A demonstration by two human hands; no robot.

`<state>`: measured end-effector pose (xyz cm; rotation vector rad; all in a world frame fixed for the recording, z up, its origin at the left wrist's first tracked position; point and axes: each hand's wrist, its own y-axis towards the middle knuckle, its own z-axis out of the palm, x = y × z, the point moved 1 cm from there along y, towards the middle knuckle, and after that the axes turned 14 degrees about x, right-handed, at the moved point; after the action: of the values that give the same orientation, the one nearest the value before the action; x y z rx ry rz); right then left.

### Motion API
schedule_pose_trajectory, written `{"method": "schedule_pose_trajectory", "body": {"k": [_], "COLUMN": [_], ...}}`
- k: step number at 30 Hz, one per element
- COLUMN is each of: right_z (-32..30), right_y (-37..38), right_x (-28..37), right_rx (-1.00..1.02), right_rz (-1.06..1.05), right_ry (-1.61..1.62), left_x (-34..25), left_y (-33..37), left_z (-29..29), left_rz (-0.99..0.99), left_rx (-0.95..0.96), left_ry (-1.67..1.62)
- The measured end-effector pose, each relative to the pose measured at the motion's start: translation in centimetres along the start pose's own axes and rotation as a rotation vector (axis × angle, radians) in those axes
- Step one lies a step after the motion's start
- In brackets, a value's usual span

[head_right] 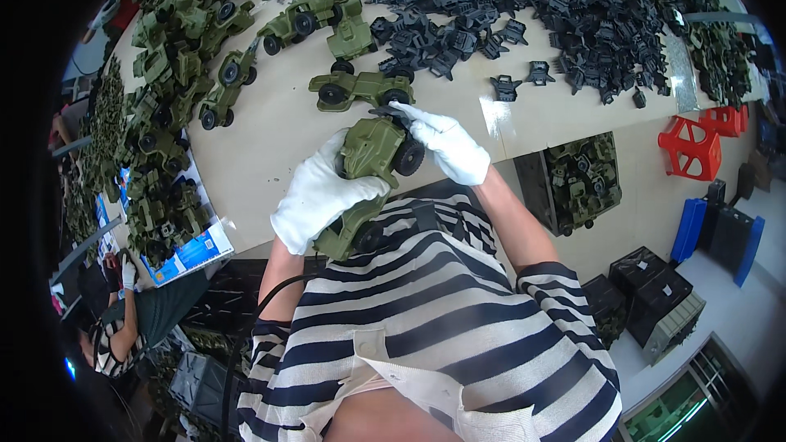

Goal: The person assembles green plastic toy tanks by hand, picking up chassis and wheels from a table and snapping them together. They place the completed units into a blue bin and continue the process with additional parts.

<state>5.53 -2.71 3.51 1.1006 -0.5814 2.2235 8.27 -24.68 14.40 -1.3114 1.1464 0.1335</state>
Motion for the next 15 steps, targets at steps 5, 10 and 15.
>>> {"method": "schedule_pose_trajectory", "body": {"k": [5,10,15], "right_z": [0.0,-1.1,-2.0], "right_y": [-0.2,-0.4,0.1], "right_x": [0.5,0.9,2.2], "right_rx": [0.018,0.060,0.100], "right_rz": [0.005,0.034,0.070], "right_ry": [-0.057,-0.142,-0.286], "left_x": [0.8,0.8,-0.6], "left_y": [0.2,0.2,0.2], "left_z": [0.6,1.3,1.3], "left_rz": [0.077,0.124,0.074], "left_rx": [-0.003,0.019,-0.019], "left_ry": [-0.074,-0.173,-0.144]}}
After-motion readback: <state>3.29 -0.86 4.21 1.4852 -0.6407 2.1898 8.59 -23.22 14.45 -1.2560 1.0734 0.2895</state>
